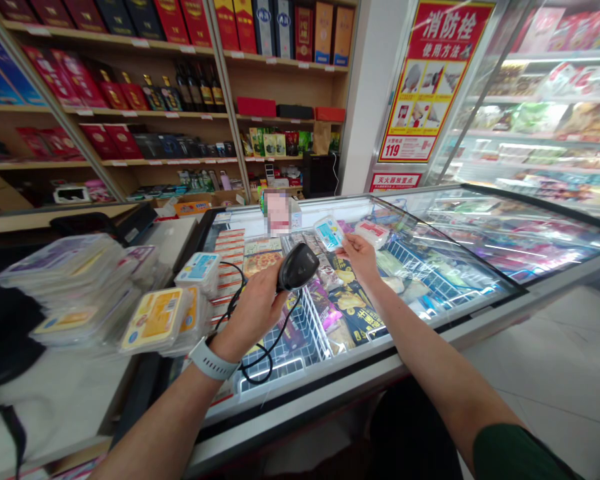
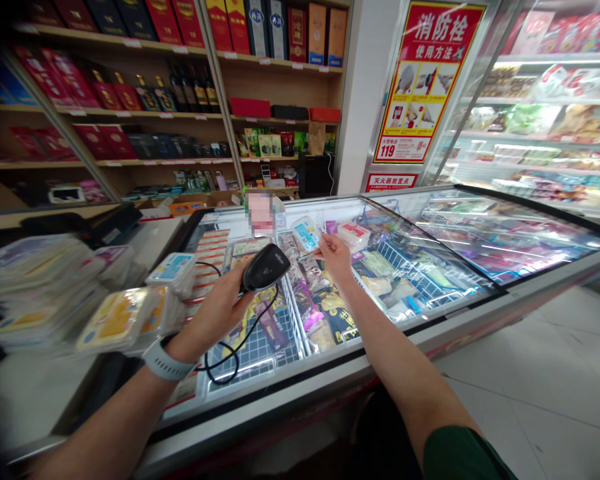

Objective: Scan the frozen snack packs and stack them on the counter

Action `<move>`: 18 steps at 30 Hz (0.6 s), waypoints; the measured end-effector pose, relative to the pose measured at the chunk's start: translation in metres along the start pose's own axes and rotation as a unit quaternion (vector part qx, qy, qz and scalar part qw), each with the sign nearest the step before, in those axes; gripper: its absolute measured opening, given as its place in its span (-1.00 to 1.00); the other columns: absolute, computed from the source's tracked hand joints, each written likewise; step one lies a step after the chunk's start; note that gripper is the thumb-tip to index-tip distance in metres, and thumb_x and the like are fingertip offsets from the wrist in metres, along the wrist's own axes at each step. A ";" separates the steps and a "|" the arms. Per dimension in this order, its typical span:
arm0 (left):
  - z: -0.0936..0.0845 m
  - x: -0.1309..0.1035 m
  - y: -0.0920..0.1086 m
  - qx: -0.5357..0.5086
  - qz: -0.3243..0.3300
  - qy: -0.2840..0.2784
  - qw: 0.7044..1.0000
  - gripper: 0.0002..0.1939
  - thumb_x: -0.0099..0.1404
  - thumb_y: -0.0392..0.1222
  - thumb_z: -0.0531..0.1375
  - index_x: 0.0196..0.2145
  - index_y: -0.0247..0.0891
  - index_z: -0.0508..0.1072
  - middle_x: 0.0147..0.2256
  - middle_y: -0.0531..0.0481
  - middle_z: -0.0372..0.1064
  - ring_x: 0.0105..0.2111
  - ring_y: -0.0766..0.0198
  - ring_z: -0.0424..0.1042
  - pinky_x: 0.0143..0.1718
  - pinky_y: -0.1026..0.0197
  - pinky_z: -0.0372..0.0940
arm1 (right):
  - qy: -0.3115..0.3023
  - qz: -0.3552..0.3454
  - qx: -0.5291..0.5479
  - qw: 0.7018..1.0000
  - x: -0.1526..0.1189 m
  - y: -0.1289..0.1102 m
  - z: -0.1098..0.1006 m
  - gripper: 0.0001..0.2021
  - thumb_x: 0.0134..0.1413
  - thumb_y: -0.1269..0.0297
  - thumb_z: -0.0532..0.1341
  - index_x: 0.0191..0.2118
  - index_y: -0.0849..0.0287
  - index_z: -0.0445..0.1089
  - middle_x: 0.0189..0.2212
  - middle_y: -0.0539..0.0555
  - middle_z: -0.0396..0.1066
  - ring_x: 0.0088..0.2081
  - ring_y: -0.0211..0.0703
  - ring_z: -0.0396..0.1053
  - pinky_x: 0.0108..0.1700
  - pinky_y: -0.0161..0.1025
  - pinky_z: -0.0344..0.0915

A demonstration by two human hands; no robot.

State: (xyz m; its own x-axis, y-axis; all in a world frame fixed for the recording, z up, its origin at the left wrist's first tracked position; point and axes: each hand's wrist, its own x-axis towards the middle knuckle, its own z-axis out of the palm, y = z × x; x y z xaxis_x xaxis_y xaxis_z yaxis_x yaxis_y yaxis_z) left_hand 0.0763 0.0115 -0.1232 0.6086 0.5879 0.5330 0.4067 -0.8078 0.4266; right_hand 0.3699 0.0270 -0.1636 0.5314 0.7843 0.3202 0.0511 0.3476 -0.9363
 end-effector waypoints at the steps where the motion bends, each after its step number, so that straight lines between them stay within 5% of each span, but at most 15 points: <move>1: 0.000 0.000 0.000 0.002 0.002 0.001 1.000 -0.42 0.34 -0.27 0.10 0.29 -0.32 0.13 0.17 -0.33 0.34 0.21 -0.09 0.32 0.23 -0.23 0.24 | 0.003 -0.006 -0.009 1.000 0.001 0.000 -0.002 -0.45 -0.13 -0.13 0.40 -0.09 0.18 0.45 -0.44 -0.01 0.51 -0.40 -0.16 0.52 -0.26 -0.14 0.56; 7: 0.000 -0.001 0.000 0.009 0.007 0.007 1.000 -0.43 0.34 -0.28 0.11 0.28 -0.31 0.14 0.18 -0.31 0.33 0.21 -0.09 0.32 0.23 -0.22 0.24 | 0.070 -0.103 -0.162 0.979 0.014 -0.006 -0.027 -0.58 0.08 0.00 0.25 -0.03 0.18 0.48 -0.26 0.11 0.55 -0.35 -0.09 0.51 -0.19 -0.06 0.52; 12: -0.001 0.000 0.002 0.002 0.002 0.004 1.000 -0.42 0.34 -0.29 0.11 0.29 -0.28 0.15 0.18 -0.30 0.34 0.22 -0.08 0.32 0.25 -0.23 0.23 | 0.112 -0.191 -0.390 0.894 0.020 -0.016 -0.048 -0.68 0.13 0.29 0.18 -0.04 0.22 0.54 -0.07 0.24 0.51 -0.25 -0.03 0.48 0.01 -0.03 0.41; 18: -0.001 0.001 0.002 0.000 0.000 0.006 1.000 -0.43 0.34 -0.27 0.12 0.28 -0.31 0.17 0.15 -0.32 0.36 0.20 -0.09 0.34 0.22 -0.24 0.26 | 0.078 -0.144 -0.583 0.796 0.014 -0.020 -0.047 -0.70 0.21 0.37 0.17 0.00 0.22 0.52 -0.04 0.21 0.44 -0.08 -0.03 0.42 0.03 -0.14 0.34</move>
State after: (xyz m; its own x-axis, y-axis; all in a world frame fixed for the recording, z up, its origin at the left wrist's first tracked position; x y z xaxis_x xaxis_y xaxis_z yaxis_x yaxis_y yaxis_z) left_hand 0.0772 0.0105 -0.1207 0.6005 0.5881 0.5417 0.4061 -0.8080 0.4269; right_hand 0.4163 0.0063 -0.1469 0.4502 0.6528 0.6092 0.8909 -0.2832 -0.3550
